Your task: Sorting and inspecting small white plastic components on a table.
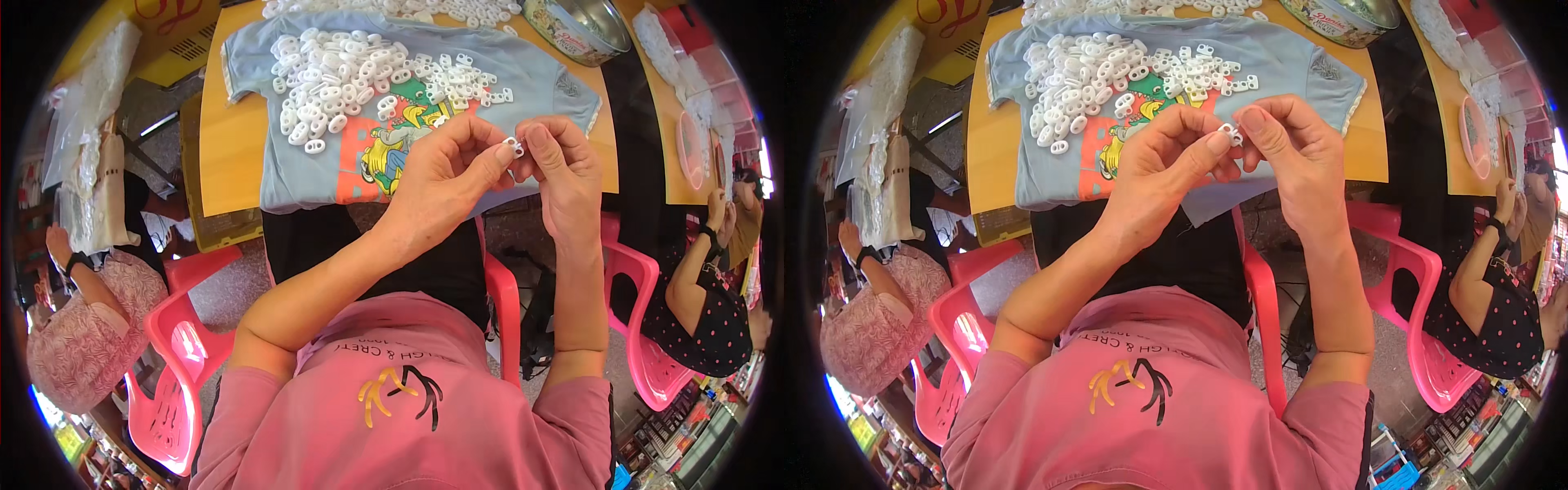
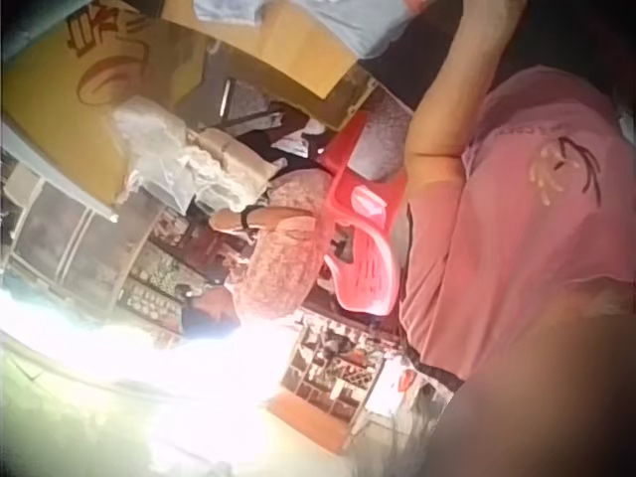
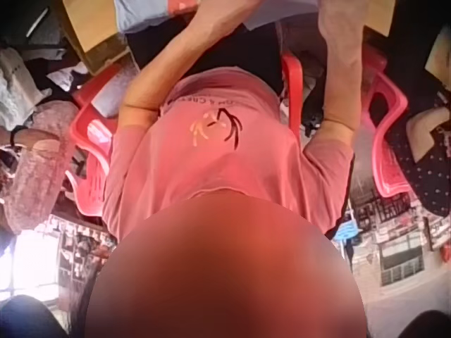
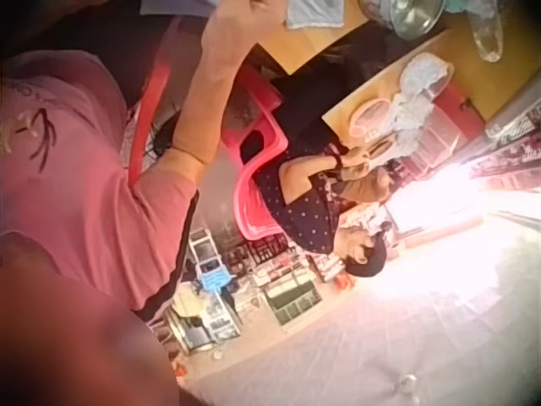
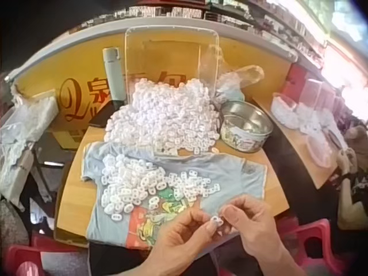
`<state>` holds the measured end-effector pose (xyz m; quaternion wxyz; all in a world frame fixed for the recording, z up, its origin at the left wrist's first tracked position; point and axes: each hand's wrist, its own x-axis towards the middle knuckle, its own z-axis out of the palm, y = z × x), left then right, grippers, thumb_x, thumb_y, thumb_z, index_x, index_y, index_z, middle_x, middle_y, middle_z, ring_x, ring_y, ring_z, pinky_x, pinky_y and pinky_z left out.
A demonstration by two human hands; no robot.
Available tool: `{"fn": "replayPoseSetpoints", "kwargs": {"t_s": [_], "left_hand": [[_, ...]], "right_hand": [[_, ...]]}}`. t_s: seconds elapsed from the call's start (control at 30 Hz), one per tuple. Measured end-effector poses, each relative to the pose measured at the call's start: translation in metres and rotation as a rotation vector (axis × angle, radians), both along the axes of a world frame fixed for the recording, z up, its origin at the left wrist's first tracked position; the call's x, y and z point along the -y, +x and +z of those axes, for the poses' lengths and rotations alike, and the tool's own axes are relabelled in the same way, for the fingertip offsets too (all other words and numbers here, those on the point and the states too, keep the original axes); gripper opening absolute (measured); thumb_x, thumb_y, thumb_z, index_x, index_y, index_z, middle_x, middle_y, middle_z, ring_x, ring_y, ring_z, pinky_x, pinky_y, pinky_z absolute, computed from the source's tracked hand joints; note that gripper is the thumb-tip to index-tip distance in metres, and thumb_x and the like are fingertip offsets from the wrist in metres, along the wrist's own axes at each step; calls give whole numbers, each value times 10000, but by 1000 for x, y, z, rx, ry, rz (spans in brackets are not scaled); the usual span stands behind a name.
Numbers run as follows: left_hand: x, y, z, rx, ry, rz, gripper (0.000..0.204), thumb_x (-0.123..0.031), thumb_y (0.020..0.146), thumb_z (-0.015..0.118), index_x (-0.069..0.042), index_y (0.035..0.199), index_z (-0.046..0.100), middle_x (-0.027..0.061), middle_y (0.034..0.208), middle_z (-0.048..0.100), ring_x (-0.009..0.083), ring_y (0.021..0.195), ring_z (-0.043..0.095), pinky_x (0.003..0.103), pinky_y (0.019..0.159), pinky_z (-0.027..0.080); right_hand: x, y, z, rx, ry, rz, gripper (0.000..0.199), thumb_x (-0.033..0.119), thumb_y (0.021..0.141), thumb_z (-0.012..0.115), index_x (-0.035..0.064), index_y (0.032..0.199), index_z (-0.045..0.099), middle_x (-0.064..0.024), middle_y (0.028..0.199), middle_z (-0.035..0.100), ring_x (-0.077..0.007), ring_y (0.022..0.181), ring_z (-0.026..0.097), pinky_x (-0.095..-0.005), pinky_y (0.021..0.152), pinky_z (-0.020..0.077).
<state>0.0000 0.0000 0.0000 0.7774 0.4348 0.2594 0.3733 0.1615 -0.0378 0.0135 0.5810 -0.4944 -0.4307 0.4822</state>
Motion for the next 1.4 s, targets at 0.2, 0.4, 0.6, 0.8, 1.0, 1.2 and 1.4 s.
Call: {"fn": "replayPoseSetpoints", "kwargs": {"t_s": [0.2, 0.4, 0.6, 0.8, 1.0, 1.2, 1.4], "left_hand": [[4, -4, 2, 34, 34, 54, 147, -145, 942, 607, -8, 982, 575, 42, 867, 631, 92, 777, 589, 245, 729, 484], [4, -8, 4, 48, 51, 62, 159, -160, 943, 607, -12, 988, 571, 41, 855, 630, 92, 773, 591, 242, 723, 485], [5, -7, 8, 30, 44, 112, 109, -97, 935, 596, -1, 933, 542, 23, 813, 609, 67, 742, 574, 218, 630, 464], [3, -9, 4, -167, 147, 152, 110, -95, 912, 614, -6, 910, 550, 0, 785, 597, 46, 704, 559, 202, 585, 426], [3, -9, 5, -145, 131, 152, 112, -89, 911, 614, -2, 904, 544, 12, 794, 608, 48, 704, 567, 208, 599, 449], [3, -8, 7, -140, 143, 155, 109, -78, 909, 609, 6, 896, 541, 32, 793, 625, 68, 702, 604, 217, 609, 482], [3, -7, 8, -140, 207, 173, 102, -65, 910, 596, 19, 883, 544, 54, 761, 635, 86, 688, 613, 230, 605, 496]], "right_hand": [[2, -8, -1, 67, 31, 9, 171, 176, 951, 600, 9, 972, 627, -30, 879, 625, -76, 679, 542, -215, 597, 433], [2, -10, 1, 73, 29, 15, 176, 174, 950, 601, 0, 963, 618, -29, 856, 622, -84, 664, 544, -216, 592, 440], [1, -16, 1, 144, 50, -16, 167, 162, 946, 605, -5, 944, 616, -41, 811, 622, -88, 635, 544, -217, 578, 445], [1, -18, -1, 131, 53, -45, 168, 156, 944, 609, -12, 942, 616, -49, 809, 626, -88, 599, 541, -225, 540, 454], [1, -20, 0, 104, 28, -51, 168, 159, 944, 609, -8, 935, 617, -52, 804, 633, -85, 596, 544, -235, 542, 469], [2, -21, 0, 109, 33, -58, 168, 162, 944, 610, -6, 931, 617, -47, 794, 633, -82, 595, 544, -231, 539, 468], [2, -23, 0, 78, 21, -63, 164, 160, 942, 613, -3, 926, 613, -46, 788, 633, -86, 599, 547, -232, 556, 476]]}}
